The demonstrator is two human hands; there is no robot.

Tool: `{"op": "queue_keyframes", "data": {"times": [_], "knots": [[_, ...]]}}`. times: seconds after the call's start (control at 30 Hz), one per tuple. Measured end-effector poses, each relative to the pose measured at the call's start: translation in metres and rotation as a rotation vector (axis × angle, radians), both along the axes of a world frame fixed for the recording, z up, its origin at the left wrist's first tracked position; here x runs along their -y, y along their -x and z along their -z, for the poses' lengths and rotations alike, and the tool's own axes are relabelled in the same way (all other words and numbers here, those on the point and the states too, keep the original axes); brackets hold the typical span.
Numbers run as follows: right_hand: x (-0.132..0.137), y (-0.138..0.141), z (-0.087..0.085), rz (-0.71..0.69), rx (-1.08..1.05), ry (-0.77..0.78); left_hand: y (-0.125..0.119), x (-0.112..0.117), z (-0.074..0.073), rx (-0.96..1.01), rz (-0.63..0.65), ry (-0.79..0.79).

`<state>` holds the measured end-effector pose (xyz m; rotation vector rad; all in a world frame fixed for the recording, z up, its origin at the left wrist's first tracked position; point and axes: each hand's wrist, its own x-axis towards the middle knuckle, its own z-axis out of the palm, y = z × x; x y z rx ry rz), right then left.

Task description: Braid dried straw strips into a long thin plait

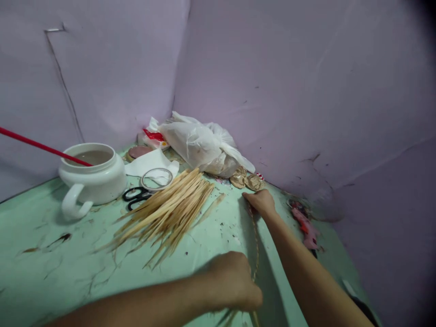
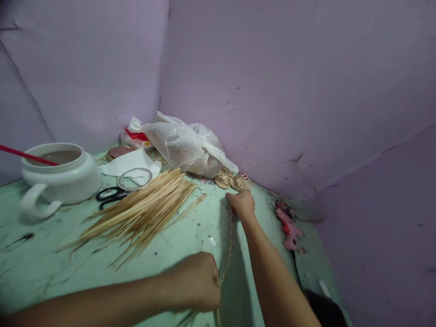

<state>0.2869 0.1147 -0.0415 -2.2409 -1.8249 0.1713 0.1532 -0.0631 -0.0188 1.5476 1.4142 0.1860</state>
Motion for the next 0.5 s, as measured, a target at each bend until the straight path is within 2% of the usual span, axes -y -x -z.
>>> {"op": "queue_keyframes", "data": {"times": [0.1,0.23,0.4,0.5], "knots": [[-0.007,-0.005,0.004,0.001,0.023,0.006,-0.001,0.001,0.011,0.034,-0.004,-0.002],[-0.011,-0.010,0.007,-0.041,-0.038,-0.013,0.001,-0.002,0.025,0.161,0.085,0.036],[-0.010,-0.009,0.004,0.049,-0.080,-0.055,0.001,-0.009,0.018,0.036,0.122,0.101],[-0.009,-0.010,0.004,0.092,-0.358,-0.023,0.002,-0.009,0.014,0.090,0.114,0.094]]}}
